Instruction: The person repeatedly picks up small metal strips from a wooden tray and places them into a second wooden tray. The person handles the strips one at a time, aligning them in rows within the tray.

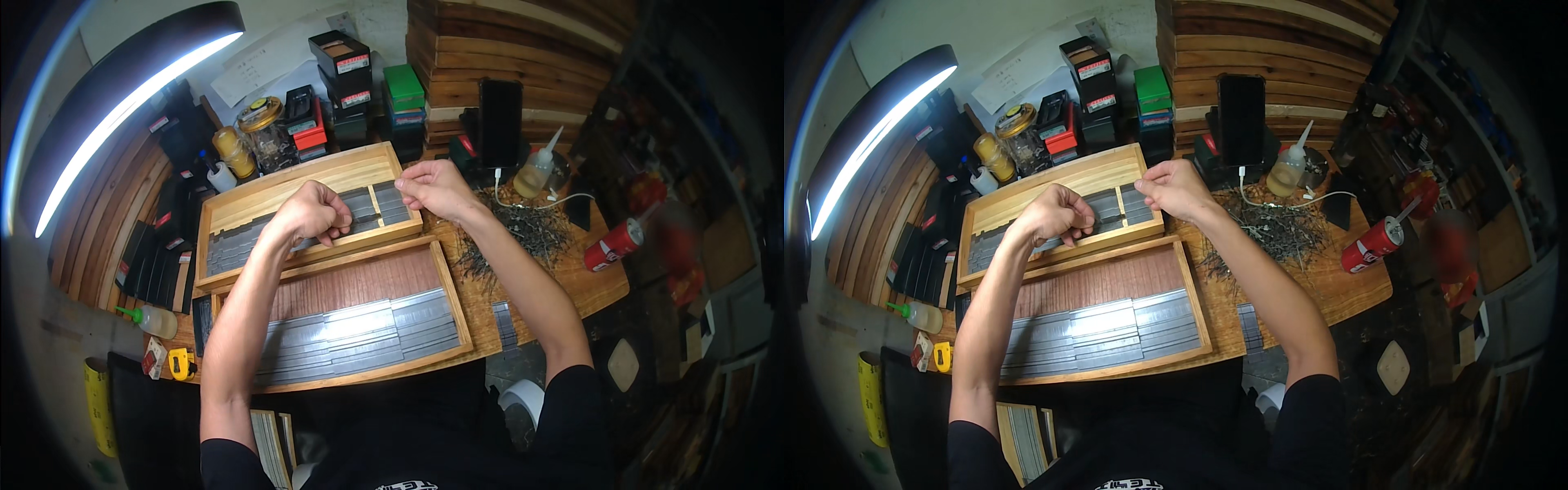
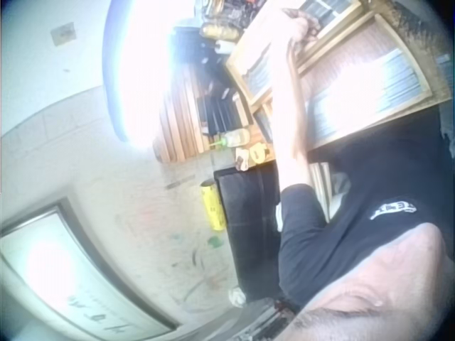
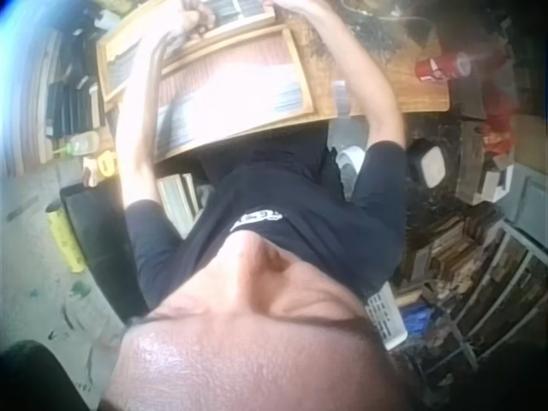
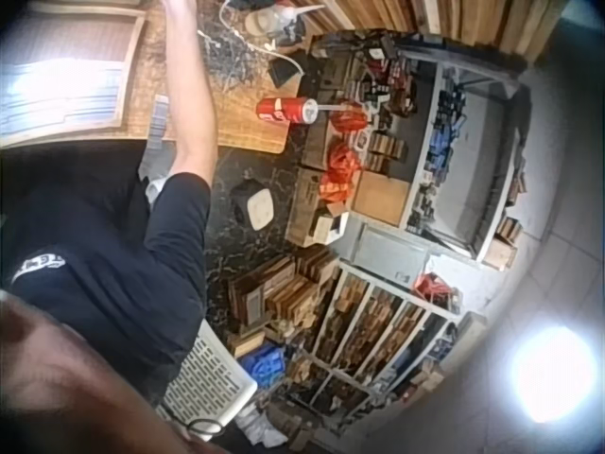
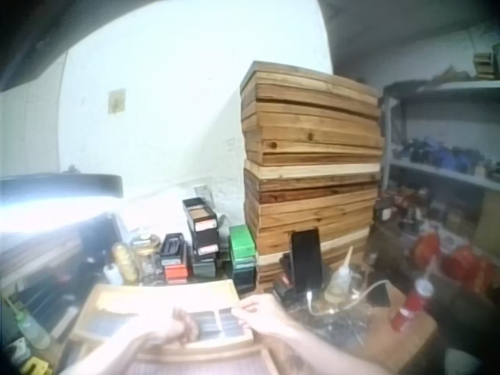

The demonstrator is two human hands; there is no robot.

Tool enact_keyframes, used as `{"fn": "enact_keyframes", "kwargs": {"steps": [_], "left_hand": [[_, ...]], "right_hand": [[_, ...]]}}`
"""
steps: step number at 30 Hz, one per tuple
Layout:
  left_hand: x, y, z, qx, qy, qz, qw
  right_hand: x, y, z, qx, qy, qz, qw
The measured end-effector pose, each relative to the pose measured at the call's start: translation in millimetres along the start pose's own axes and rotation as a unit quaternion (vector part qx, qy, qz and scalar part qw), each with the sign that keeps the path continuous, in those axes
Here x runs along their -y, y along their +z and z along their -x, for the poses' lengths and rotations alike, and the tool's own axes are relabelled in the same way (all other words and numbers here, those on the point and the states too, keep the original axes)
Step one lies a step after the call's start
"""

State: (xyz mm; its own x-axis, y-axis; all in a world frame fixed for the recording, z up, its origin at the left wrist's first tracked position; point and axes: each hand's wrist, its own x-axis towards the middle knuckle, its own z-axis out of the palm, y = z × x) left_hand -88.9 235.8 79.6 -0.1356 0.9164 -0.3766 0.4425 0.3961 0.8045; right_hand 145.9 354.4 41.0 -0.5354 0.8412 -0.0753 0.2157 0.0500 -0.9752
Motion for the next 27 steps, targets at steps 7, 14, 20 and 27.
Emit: {"fn": "enact_keyframes", "kwargs": {"steps": [7, 14, 20, 27], "left_hand": [[4.7, 0.4, -7.6, 0.02, 0.004, -0.011, 1.0], [1.2, 7.6, -22.2, 0.04, 0.008, 0.005, 0.999], [2.1, 24.1, -37.3, 0.023, 0.02, 0.01, 0.999], [13.5, 25.4, -41.3, 0.024, 0.065, 0.064, 0.996]], "right_hand": [[0.6, 1.5, -0.2, -0.001, 0.001, 0.005, 1.0], [0.7, 1.8, 0.5, -0.002, -0.003, 0.001, 1.0], [-1.8, 2.6, 1.0, -0.004, -0.005, 0.0, 1.0], [-2.2, -0.2, 2.7, -0.011, -0.012, -0.011, 1.0]]}}
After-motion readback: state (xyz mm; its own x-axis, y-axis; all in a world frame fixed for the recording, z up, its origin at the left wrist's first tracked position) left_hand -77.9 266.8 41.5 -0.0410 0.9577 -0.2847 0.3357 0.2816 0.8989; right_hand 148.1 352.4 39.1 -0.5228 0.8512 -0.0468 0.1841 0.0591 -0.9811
